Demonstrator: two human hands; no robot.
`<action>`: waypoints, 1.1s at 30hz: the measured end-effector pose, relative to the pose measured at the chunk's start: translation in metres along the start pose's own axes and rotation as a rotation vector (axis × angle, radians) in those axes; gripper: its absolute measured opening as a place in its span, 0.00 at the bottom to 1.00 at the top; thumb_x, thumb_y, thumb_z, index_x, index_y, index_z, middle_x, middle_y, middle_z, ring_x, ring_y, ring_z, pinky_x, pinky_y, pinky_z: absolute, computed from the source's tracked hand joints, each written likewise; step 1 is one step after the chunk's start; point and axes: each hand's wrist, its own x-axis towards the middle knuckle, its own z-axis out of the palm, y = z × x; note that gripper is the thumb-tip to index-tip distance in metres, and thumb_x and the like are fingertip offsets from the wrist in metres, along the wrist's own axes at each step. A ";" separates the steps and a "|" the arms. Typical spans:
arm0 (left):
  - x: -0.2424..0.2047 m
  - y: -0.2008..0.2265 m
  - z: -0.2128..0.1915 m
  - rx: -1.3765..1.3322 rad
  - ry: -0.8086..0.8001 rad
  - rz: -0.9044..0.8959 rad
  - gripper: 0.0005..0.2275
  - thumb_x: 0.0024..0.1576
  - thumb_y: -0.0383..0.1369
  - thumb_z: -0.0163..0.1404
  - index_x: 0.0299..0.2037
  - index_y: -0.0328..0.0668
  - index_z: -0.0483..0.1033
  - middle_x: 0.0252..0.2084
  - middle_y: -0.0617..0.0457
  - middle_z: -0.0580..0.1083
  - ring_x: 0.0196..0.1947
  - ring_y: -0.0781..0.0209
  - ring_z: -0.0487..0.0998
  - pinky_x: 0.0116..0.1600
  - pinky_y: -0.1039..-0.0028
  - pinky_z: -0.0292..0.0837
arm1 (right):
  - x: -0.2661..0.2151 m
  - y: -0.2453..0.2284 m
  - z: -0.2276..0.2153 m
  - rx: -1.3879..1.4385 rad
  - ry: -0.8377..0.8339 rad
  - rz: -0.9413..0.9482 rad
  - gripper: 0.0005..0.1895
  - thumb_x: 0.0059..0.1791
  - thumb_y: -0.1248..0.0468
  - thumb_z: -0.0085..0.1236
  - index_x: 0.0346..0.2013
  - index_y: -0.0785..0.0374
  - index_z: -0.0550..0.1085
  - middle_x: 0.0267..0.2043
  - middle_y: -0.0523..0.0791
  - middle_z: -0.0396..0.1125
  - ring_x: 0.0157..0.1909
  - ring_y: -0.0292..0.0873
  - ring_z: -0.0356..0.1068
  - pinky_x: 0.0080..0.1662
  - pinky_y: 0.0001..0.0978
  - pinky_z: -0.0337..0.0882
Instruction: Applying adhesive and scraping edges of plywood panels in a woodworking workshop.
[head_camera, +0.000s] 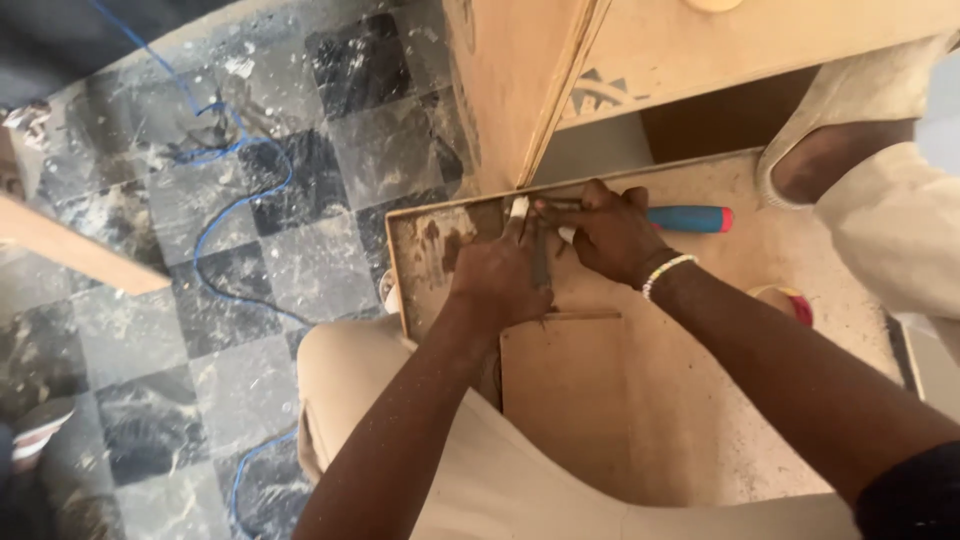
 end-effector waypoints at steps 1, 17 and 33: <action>-0.001 -0.002 0.001 0.018 0.000 -0.010 0.49 0.45 0.48 0.57 0.73 0.34 0.44 0.69 0.39 0.60 0.51 0.48 0.79 0.48 0.58 0.78 | 0.001 -0.003 0.000 0.006 -0.044 0.037 0.32 0.48 0.67 0.53 0.64 0.31 0.72 0.34 0.42 0.64 0.46 0.42 0.63 0.48 0.42 0.54; 0.015 0.001 0.017 0.013 0.086 0.010 0.44 0.48 0.54 0.54 0.70 0.35 0.53 0.67 0.38 0.66 0.51 0.48 0.80 0.52 0.57 0.77 | -0.001 0.010 0.002 -0.010 0.048 -0.033 0.35 0.43 0.68 0.51 0.63 0.34 0.73 0.40 0.45 0.66 0.48 0.45 0.64 0.44 0.45 0.54; 0.003 0.011 -0.009 -0.013 -0.017 -0.066 0.45 0.46 0.49 0.57 0.72 0.36 0.50 0.71 0.41 0.59 0.58 0.46 0.74 0.56 0.44 0.69 | 0.007 0.019 0.003 -0.023 0.031 -0.098 0.34 0.46 0.70 0.49 0.62 0.31 0.73 0.39 0.45 0.65 0.47 0.46 0.65 0.48 0.49 0.58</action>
